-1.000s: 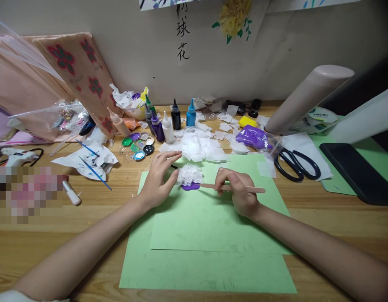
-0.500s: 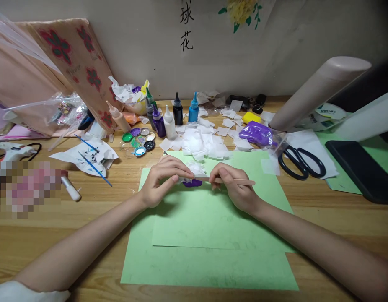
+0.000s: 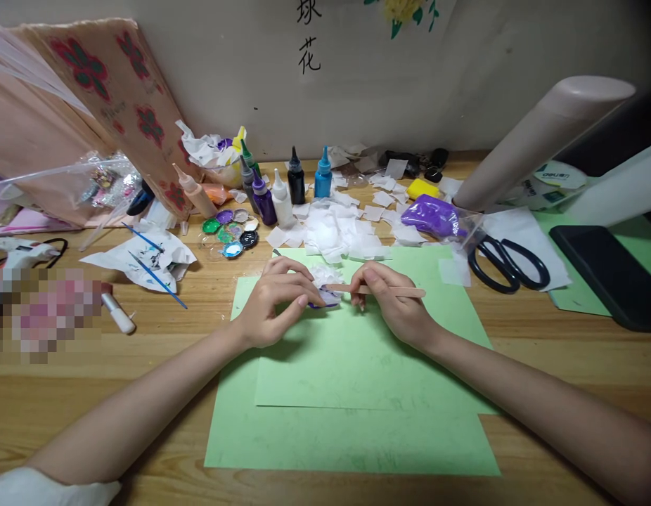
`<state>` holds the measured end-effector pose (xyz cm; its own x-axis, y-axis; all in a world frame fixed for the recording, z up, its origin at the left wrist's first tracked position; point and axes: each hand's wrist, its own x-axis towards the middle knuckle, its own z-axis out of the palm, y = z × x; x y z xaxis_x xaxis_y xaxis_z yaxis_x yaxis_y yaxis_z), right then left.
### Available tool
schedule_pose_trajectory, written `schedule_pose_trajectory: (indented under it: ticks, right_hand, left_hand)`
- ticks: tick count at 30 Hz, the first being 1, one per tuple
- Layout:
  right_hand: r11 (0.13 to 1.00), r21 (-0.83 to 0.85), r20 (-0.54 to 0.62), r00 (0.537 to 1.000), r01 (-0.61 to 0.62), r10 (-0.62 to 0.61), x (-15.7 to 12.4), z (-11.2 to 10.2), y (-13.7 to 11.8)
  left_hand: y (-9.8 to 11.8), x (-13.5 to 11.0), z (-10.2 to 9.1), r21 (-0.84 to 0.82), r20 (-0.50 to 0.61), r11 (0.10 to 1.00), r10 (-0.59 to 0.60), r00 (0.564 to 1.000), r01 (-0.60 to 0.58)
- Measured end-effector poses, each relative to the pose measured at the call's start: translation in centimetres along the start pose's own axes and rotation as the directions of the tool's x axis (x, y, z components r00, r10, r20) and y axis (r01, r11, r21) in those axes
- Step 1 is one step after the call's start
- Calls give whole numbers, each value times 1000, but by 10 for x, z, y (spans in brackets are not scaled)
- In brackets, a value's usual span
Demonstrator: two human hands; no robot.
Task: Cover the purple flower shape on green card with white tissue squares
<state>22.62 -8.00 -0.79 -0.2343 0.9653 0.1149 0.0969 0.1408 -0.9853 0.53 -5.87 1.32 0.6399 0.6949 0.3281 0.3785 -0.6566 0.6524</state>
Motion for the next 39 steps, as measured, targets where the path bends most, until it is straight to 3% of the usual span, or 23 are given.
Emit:
schedule_pose_trajectory:
  ticks: [6,11,15,18,19,21,23,25,27,30,39]
  right_hand:
    - [1000,-8,4,1000,0,0,0,0,1]
    - [1000,-14,5,1000,0,0,-1,0,1]
    - [1000,-10,16,1000,-7,7,-1,-1,2]
    - [994,-14,-56,992,111,-112,-4,-1,4]
    - [978,-32,-100,973,207,-209,-6,-1,4]
    - [896,-101,-134,887,431,-442,-9,-1,4]
    - [773,-193,-41,782,605,-622,-11,-1,2]
    - [659,-284,119,707,697,-697,-11,-1,-1]
    - [583,-370,228,679,723,-698,-10,0,-3]
    - [554,-439,277,693,707,-665,-7,1,-4]
    - [608,-519,282,792,601,-542,-3,2,1]
  left_hand:
    - [3,-2,0,-109,101,994,24,995,-13]
    - [3,-3,4,20,-57,1000,3,998,-2]
    - [3,-2,5,110,-112,994,-5,994,18]
    - [2,-2,6,143,-149,990,-3,989,24]
    - [2,-2,6,154,-159,988,-1,987,26]
    - [2,-3,6,174,-172,984,7,985,23]
    - [2,-3,7,187,-181,982,16,983,18]
    - [2,-3,8,197,-186,980,18,982,19]
    - [2,-3,8,208,-188,978,14,982,26]
    - [3,-3,8,215,-187,976,9,982,32]
    - [3,-2,7,205,-171,977,-15,985,50]
